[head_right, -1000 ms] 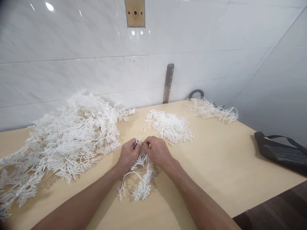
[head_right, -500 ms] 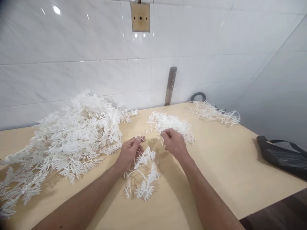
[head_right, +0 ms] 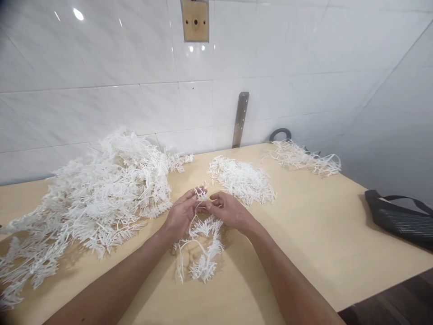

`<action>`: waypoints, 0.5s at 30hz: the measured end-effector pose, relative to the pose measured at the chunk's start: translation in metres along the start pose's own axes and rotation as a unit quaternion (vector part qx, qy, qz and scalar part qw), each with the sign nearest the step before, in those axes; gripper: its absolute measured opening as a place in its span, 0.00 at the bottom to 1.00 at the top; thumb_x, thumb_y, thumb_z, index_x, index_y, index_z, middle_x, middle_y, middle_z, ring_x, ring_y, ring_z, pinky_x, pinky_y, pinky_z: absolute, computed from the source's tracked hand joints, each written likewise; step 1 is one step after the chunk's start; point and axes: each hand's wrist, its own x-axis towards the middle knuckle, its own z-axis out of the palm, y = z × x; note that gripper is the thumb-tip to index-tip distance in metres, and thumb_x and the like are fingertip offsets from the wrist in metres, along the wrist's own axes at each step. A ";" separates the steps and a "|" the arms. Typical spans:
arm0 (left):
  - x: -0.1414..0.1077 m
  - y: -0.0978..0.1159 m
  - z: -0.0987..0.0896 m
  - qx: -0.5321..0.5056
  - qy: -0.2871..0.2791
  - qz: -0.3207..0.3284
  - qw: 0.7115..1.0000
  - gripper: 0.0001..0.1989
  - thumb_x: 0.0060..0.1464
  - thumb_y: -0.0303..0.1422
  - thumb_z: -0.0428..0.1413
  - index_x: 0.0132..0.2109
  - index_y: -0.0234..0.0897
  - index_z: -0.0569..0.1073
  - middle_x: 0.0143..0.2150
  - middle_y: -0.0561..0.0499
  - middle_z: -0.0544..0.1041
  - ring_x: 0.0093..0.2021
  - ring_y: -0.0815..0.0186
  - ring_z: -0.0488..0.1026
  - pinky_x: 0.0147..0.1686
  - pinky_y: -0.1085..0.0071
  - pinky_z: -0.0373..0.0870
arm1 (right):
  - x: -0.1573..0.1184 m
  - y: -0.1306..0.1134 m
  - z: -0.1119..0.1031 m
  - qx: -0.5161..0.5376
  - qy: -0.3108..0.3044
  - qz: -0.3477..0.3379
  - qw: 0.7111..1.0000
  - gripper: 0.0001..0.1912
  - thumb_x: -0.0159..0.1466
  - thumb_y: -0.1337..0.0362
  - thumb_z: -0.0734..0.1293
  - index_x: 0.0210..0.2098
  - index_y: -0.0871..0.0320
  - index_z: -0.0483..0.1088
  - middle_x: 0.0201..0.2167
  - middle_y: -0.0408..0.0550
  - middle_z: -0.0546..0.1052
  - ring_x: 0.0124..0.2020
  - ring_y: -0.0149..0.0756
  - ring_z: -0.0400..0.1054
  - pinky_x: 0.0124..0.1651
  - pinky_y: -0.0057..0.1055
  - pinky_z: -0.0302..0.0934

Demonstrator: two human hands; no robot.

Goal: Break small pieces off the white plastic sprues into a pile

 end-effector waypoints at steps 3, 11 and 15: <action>-0.001 0.002 0.000 0.004 0.001 -0.004 1.000 0.22 0.48 0.25 0.57 0.53 0.34 0.72 0.54 0.40 0.75 0.44 0.58 0.78 0.45 0.61 0.73 | -0.001 -0.004 0.002 0.033 -0.037 -0.016 0.999 0.24 0.62 0.53 0.69 0.53 0.58 0.67 0.45 0.54 0.79 0.41 0.39 0.75 0.38 0.31 0.68; -0.002 -0.003 -0.001 0.058 -0.031 -0.004 0.998 0.31 0.42 0.21 0.58 0.57 0.36 0.70 0.49 0.42 0.78 0.44 0.57 0.77 0.44 0.61 0.75 | 0.005 -0.002 0.009 0.042 0.016 -0.023 0.999 0.18 0.60 0.53 0.69 0.43 0.59 0.73 0.36 0.51 0.80 0.34 0.37 0.74 0.33 0.31 0.67; -0.004 -0.002 0.001 0.118 -0.039 0.001 0.992 0.29 0.51 0.31 0.61 0.59 0.31 0.67 0.34 0.46 0.79 0.32 0.62 0.77 0.37 0.64 0.75 | 0.005 -0.002 0.012 -0.004 0.073 -0.032 0.997 0.16 0.59 0.52 0.69 0.40 0.58 0.73 0.33 0.48 0.79 0.28 0.35 0.72 0.27 0.29 0.64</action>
